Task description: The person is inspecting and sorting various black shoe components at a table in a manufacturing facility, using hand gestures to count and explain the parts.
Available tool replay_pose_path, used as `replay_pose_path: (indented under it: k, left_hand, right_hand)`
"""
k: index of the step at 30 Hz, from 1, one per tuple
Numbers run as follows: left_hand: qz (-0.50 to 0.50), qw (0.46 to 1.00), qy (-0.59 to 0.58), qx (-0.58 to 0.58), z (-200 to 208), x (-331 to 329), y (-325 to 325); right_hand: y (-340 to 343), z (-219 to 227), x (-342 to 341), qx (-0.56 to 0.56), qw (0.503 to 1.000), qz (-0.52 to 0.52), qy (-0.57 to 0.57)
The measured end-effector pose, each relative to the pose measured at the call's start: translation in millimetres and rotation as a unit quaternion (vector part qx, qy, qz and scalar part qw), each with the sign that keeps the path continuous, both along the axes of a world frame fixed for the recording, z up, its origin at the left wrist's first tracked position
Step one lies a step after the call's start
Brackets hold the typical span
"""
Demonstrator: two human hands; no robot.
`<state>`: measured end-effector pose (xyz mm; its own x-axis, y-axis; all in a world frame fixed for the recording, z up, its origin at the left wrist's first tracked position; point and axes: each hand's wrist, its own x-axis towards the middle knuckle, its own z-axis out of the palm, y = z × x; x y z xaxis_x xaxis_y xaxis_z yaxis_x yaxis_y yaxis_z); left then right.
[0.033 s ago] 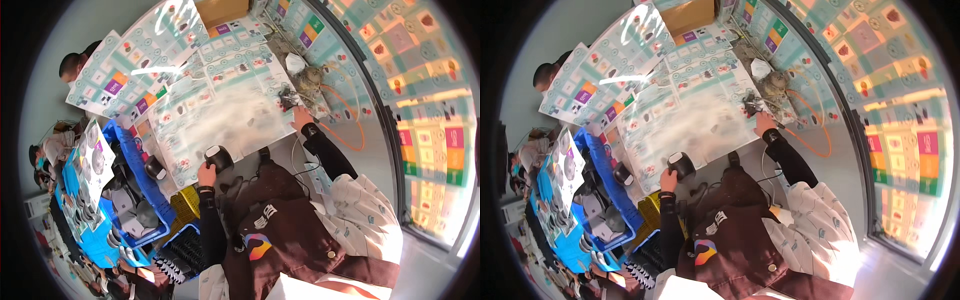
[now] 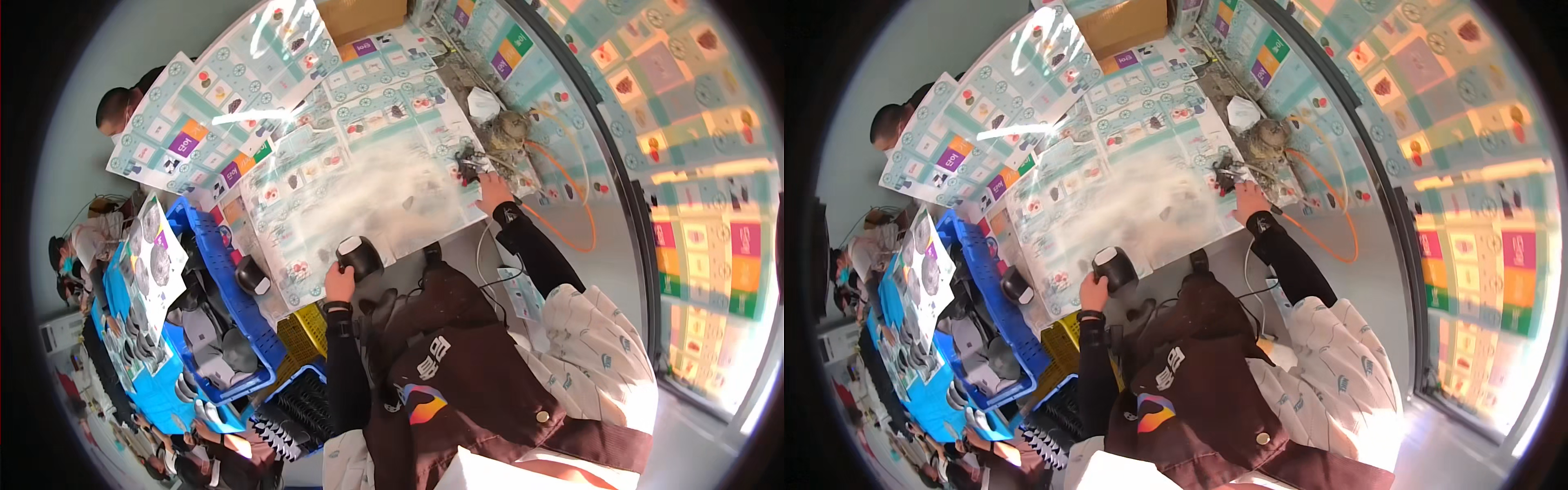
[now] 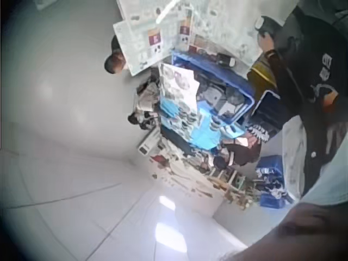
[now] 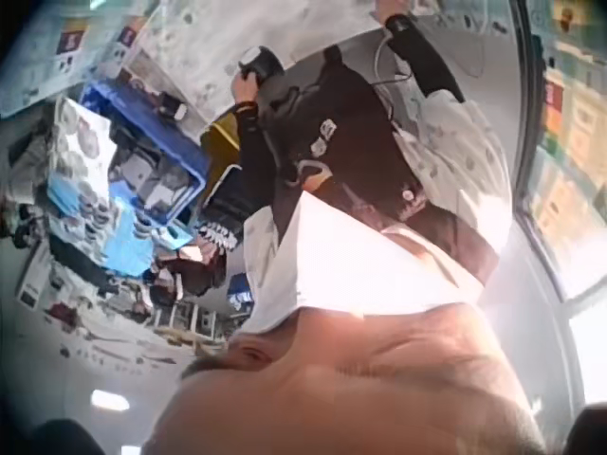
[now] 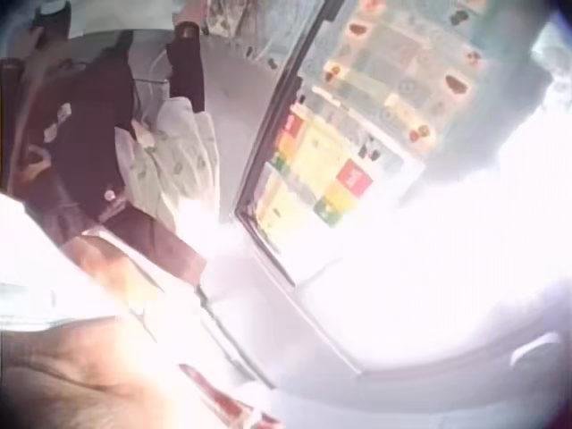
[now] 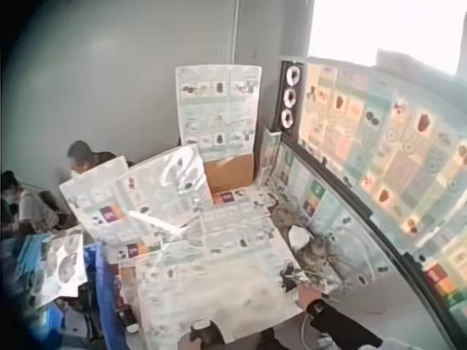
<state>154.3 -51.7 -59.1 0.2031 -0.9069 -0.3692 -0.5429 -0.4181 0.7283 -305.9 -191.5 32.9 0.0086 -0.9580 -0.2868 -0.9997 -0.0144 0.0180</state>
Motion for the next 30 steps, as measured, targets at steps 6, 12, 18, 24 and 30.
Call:
replay_pose_path:
  k: [6,12,18,24,30]
  left_hand:
    - [0.056,0.996,-0.066,0.030,-2,-44,-84]
    - [0.040,0.995,-0.088,-0.009,-27,-64,-126]
    - [0.038,0.996,-0.077,0.000,-33,-68,-138]
    - [0.085,0.995,0.047,-0.013,-69,-46,-124]
    - [0.076,0.996,0.053,-0.018,-71,-39,-123]
  right_hand:
    - [-55,-92,-12,0.029,0.997,0.004,-0.066]
    - [-82,-92,-10,0.047,0.990,0.086,-0.099]
    - [-68,3,34,0.205,0.767,-0.174,-0.583]
    - [-67,38,122,0.208,0.885,0.070,-0.411]
    - [-73,43,146,0.161,0.909,0.095,-0.373]
